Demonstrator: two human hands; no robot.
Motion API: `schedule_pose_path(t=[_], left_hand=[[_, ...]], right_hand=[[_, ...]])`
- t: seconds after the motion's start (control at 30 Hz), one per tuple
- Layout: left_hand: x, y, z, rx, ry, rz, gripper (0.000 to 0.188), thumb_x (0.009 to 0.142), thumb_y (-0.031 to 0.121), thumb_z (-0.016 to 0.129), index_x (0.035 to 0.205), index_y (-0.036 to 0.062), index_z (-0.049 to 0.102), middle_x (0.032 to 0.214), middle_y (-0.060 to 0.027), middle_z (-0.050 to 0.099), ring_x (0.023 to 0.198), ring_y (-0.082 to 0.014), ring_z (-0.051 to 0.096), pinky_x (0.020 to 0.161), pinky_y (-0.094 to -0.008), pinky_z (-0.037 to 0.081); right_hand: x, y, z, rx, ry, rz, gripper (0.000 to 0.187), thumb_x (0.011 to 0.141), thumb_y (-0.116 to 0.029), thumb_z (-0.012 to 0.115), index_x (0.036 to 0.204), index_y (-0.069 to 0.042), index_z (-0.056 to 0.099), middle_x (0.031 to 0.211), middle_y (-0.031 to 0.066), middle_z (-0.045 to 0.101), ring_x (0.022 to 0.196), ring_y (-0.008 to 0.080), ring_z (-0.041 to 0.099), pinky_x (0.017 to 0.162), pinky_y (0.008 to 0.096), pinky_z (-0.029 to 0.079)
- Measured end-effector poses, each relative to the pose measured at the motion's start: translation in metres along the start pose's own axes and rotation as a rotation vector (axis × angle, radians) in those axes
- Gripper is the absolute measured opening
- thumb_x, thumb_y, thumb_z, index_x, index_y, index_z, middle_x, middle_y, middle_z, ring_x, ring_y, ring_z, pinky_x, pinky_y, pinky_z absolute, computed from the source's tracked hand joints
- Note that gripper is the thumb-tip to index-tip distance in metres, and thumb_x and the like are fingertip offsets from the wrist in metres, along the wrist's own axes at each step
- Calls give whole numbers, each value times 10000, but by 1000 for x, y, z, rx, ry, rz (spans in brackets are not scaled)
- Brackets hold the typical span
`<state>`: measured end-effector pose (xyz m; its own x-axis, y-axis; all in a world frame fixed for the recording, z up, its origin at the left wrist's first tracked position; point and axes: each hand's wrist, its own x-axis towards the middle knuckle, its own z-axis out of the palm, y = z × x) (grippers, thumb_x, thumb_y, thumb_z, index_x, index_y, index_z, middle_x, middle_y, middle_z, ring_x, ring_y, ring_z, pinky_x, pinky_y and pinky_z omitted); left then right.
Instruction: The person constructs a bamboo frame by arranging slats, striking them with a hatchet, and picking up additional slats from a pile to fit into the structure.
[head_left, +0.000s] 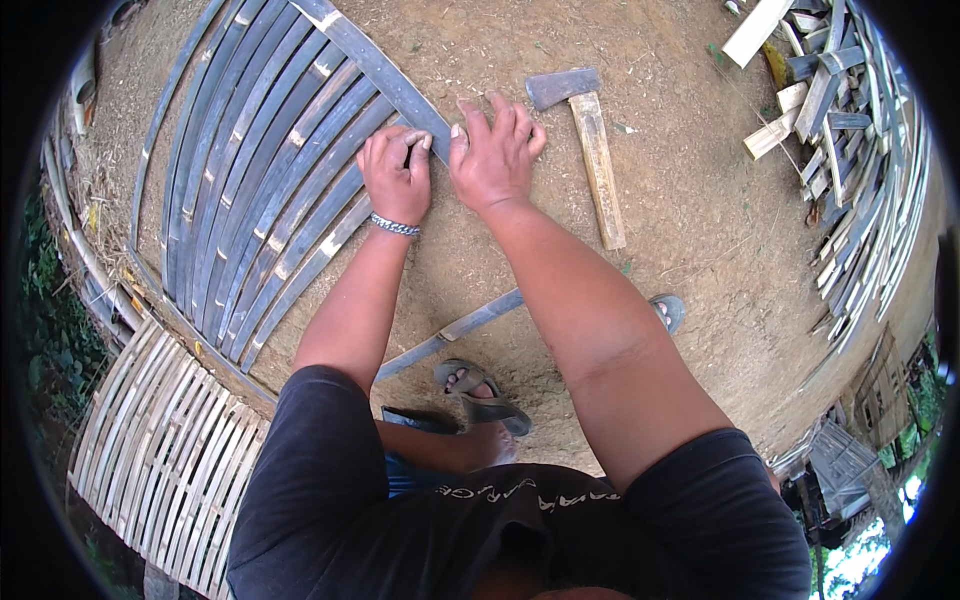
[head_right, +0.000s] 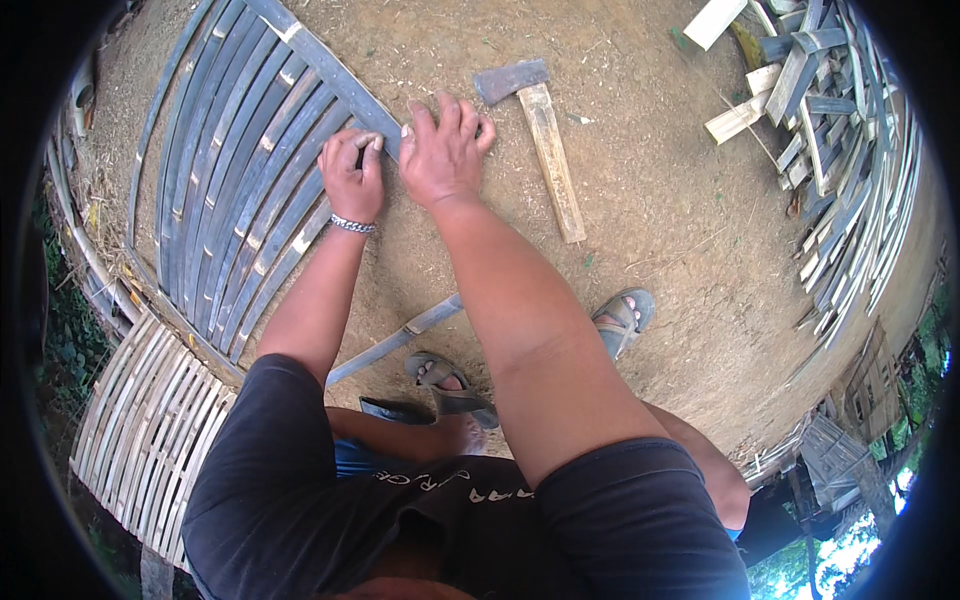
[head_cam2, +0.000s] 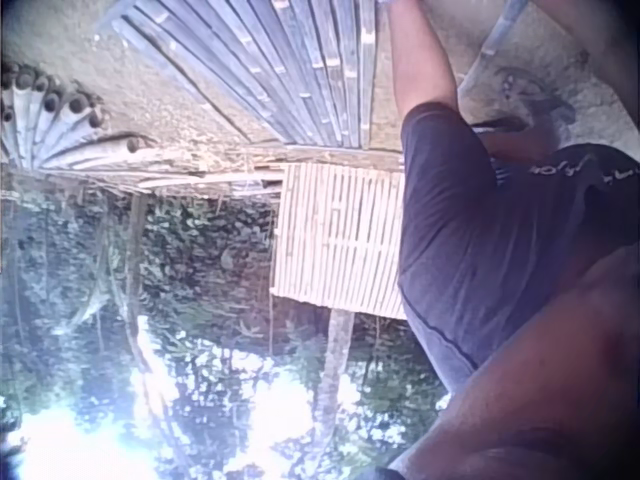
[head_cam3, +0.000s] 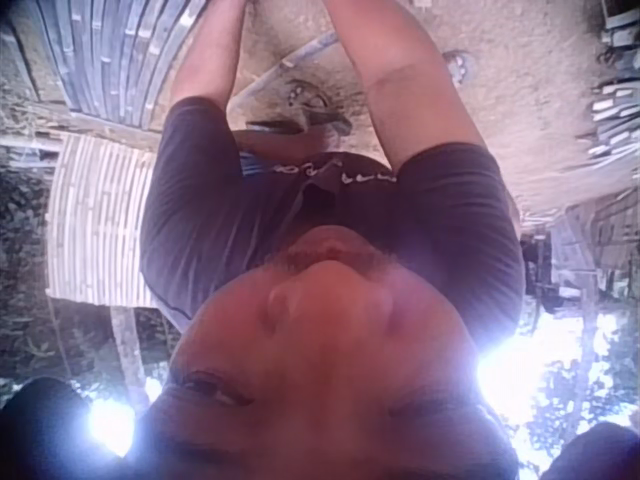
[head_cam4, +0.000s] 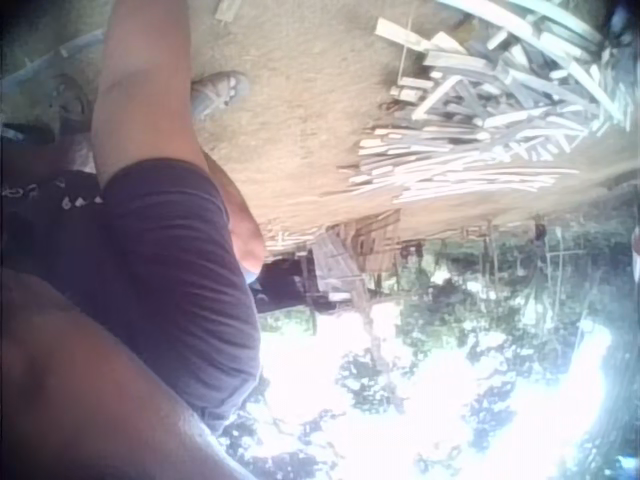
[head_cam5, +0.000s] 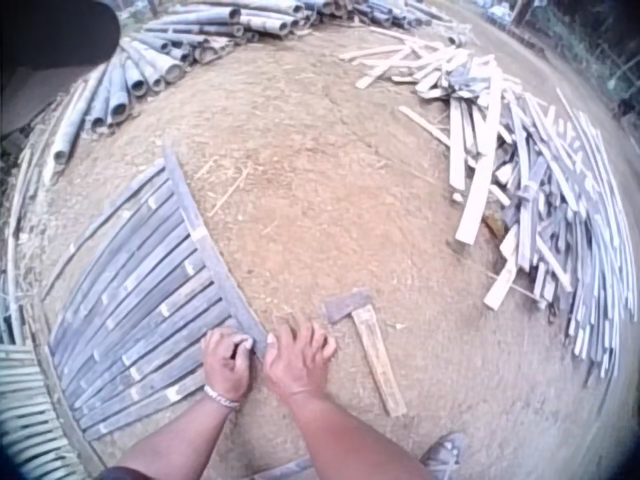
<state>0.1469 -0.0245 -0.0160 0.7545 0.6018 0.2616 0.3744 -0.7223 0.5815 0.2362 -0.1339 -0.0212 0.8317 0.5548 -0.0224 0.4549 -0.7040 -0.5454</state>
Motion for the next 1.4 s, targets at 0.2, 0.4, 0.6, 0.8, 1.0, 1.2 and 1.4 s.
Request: schedule_pose_path(t=[0.2, 0.4, 0.6, 0.8, 1.0, 1.2, 1.4], left_hand=[[3, 3, -1, 35, -59, 46, 91, 849, 92, 731, 938, 104, 715, 990, -78, 679, 967, -270, 619, 882, -401, 405], [13, 5, -6, 114, -97, 144, 127, 829, 58, 711, 940, 81, 653, 1016, -93, 647, 961, -305, 603, 861, -426, 415], [22, -10, -7, 65, -146, 275, 162, 823, 46, 699, 954, 66, 607, 1009, -121, 629, 957, -326, 594, 824, -441, 433], [20, -14, -6, 68, -147, 333, 171, 815, 56, 715, 951, 75, 614, 997, -110, 632, 942, -315, 602, 831, -431, 437], [18, -13, -2, 57, -101, 296, 153, 809, 89, 744, 922, 82, 641, 991, -97, 651, 943, -303, 615, 842, -421, 438], [21, -4, -3, 117, -74, 305, 122, 816, 93, 738, 907, 103, 657, 1064, -63, 687, 1041, -293, 634, 911, -433, 440], [20, -8, -2, 59, -120, 284, 121, 810, 84, 745, 896, 113, 665, 1170, -43, 720, 1255, -268, 604, 1069, -460, 406]], right_hand=[[1, -1, 1, -19, -8, 10, 412, 893, -295, 602, 1284, -170, 633, 1437, 138, 453, 1372, 334, 353, 1132, 572, 192], [1, 1, 3, -9, -2, -2, 425, 893, -301, 594, 1296, -171, 626, 1446, 141, 449, 1379, 340, 347, 1133, 574, 187], [1, -1, -1, -21, -48, 16, 411, 931, -315, 577, 1317, -177, 611, 1446, 142, 434, 1381, 341, 335, 1133, 578, 180], [0, 1, -1, -6, -50, 14, 417, 933, -307, 564, 1325, -169, 605, 1465, 156, 429, 1394, 340, 328, 1148, 561, 167], [0, 0, 0, -18, -33, 5, 400, 954, -318, 561, 1324, -178, 614, 1450, 145, 428, 1384, 342, 324, 1140, 566, 168], [0, 0, 3, -53, -36, 1, 402, 951, -321, 566, 1320, -171, 617, 1451, 145, 431, 1387, 342, 323, 1143, 565, 167], [-2, -1, 3, -25, 5, -1, 383, 938, -299, 583, 1294, -168, 638, 1439, 145, 448, 1382, 342, 335, 1141, 570, 174]])
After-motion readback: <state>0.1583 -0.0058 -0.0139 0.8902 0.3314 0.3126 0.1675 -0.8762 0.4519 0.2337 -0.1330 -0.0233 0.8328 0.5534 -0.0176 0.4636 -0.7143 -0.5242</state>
